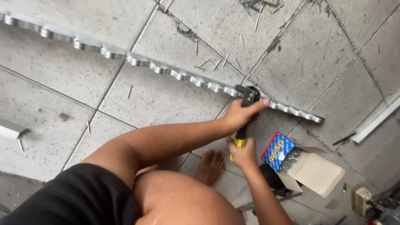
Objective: Using a manual hand riveter to join aluminum strips together and gathering loose rivets on the floor.
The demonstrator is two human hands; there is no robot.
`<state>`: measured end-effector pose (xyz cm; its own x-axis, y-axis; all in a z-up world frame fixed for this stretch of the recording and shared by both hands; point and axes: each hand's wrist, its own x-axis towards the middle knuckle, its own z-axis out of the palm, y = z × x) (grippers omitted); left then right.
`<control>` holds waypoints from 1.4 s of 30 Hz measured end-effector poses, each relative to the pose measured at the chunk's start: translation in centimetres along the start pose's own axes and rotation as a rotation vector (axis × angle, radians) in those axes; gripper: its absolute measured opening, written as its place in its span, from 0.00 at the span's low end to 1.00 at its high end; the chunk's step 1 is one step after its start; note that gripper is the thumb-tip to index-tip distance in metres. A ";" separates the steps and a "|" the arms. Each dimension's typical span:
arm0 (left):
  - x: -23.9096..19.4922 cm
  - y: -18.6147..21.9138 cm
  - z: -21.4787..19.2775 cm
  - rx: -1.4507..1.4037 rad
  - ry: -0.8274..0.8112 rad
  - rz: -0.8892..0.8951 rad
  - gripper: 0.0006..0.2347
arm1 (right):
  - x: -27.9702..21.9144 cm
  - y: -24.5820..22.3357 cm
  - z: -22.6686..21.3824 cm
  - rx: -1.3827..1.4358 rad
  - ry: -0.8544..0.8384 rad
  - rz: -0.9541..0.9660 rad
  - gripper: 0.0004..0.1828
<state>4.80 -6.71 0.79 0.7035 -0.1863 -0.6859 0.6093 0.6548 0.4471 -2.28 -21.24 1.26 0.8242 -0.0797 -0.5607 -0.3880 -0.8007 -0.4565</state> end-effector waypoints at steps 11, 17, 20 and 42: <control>-3.6 7.0 -1.1 0.604 -0.767 0.747 0.17 | -8.1 -8.7 -15.2 -0.352 -0.633 0.148 0.22; -8.4 8.5 -3.0 1.573 -0.842 0.674 0.21 | -4.3 1.5 -20.4 -0.647 -0.313 0.402 0.20; -10.3 9.2 -3.7 1.687 -0.880 0.574 0.18 | -2.0 8.1 -21.3 -0.777 -0.117 0.384 0.21; -12.4 7.8 -4.0 1.735 -0.807 0.501 0.22 | 0.7 0.9 -16.4 -0.442 -0.113 -0.397 0.20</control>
<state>-0.59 3.61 10.49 0.5646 -0.8030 -0.1910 -0.3733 -0.4548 0.8086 4.72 -31.72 11.78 0.8127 0.3195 -0.4873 0.1680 -0.9293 -0.3290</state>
